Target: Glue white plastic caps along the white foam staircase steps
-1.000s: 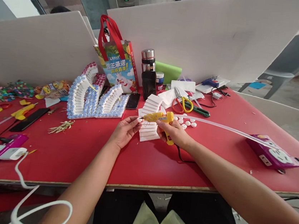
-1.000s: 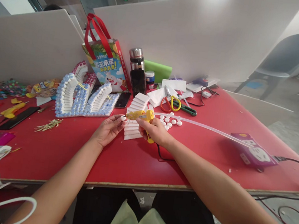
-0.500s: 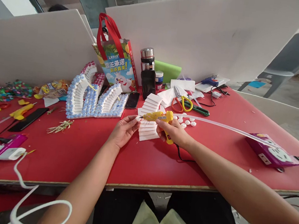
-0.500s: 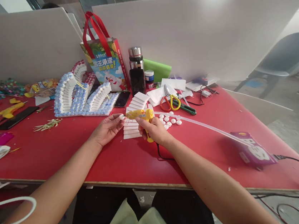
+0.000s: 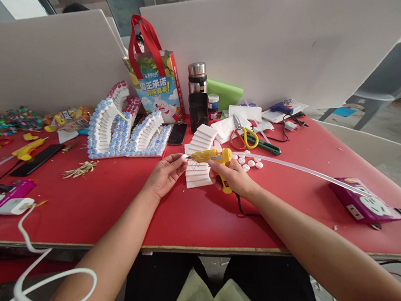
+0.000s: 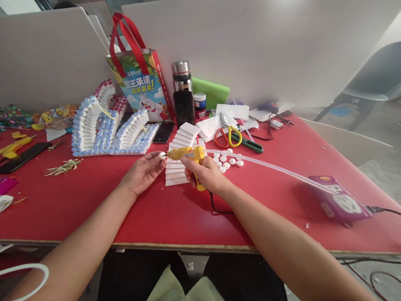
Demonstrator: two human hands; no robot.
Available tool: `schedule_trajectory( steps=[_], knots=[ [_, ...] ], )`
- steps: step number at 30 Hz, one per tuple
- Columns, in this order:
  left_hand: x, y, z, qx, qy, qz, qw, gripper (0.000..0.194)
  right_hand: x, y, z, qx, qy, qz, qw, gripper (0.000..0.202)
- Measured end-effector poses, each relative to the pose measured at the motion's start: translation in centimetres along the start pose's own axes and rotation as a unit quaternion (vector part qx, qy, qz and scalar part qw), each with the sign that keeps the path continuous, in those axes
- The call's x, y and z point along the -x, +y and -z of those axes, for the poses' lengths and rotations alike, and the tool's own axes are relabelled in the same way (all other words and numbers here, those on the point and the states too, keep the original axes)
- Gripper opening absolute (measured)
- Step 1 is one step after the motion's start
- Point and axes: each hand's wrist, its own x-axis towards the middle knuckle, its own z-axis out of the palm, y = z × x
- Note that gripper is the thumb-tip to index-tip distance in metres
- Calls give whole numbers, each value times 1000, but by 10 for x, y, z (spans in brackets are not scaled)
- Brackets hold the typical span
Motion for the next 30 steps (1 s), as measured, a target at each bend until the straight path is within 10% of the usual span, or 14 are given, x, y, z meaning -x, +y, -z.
schedule_trajectory(
  steps=[30],
  knots=[
    [0,1,0,-15,3,-2,1000,22,1,-5,0,-3,13,-6,1000,57]
  ],
)
